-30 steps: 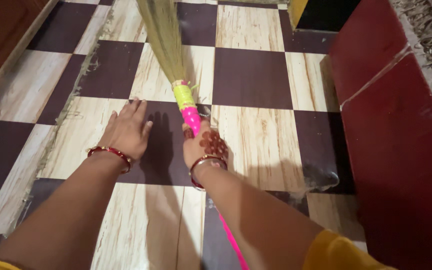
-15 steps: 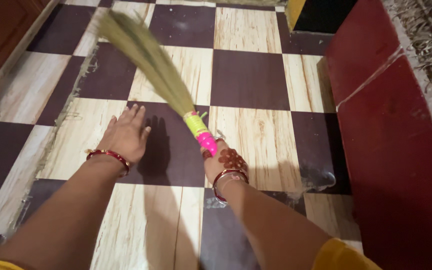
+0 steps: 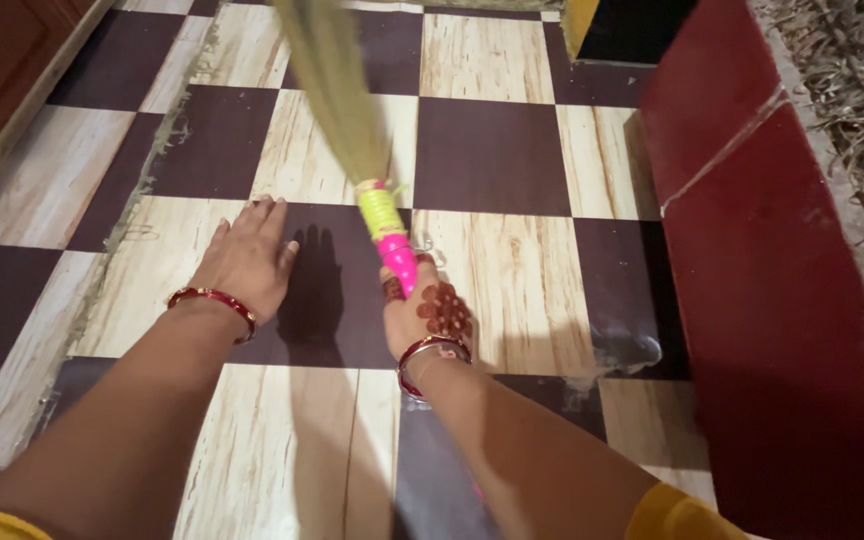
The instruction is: The person sweeps debris from a tiled floor toward a doorway using a grass broom.
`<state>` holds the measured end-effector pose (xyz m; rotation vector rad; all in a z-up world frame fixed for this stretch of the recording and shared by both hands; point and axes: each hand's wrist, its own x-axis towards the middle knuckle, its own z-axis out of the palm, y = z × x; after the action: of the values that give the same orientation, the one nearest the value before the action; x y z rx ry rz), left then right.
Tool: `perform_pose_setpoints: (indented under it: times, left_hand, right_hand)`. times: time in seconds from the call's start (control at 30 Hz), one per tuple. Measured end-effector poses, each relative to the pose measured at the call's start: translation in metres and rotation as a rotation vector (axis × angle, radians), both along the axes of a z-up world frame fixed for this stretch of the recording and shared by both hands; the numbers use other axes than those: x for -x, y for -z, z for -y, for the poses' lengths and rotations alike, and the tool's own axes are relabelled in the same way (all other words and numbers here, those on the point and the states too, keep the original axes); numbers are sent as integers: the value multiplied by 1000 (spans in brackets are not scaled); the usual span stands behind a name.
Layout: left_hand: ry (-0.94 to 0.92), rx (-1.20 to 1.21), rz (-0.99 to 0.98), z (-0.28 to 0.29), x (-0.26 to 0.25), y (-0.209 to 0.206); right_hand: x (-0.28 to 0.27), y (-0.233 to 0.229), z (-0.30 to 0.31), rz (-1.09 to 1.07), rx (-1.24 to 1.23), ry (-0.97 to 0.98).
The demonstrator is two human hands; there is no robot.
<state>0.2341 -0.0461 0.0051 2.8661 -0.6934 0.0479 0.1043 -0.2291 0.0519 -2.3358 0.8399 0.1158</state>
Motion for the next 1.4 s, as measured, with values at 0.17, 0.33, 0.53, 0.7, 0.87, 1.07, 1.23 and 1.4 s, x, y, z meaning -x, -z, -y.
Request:
perform_pose_setpoints:
  times: [0.17, 0.33, 0.53, 0.7, 0.87, 1.07, 1.23, 1.4]
  left_hand:
    - [16, 24, 12, 2, -4, -1]
    - [22, 19, 19, 1, -7, 1]
    - [-4, -9, -16, 1, -4, 1]
    - [-1, 3, -22, 2, -5, 0]
    - [7, 1, -10, 5, -8, 3]
    - [28, 2, -13, 8, -9, 4]
    - [36, 21, -28, 21, -7, 6]
    - [35, 1, -73, 35, 2, 14]
  right_hand:
    - [3, -12, 5, -119, 22, -238]
    - [-17, -11, 13, -199, 94, -296]
    - [-46, -12, 28, -136, 87, -131]
    - [-47, -9, 22, 10, -7, -4]
    - [-38, -9, 14, 12, 30, -75]
    - [-24, -16, 16, -95, 120, -365]
    - [-23, -11, 16, -172, 129, -377]
    - [-36, -3, 16, -154, 109, -206]
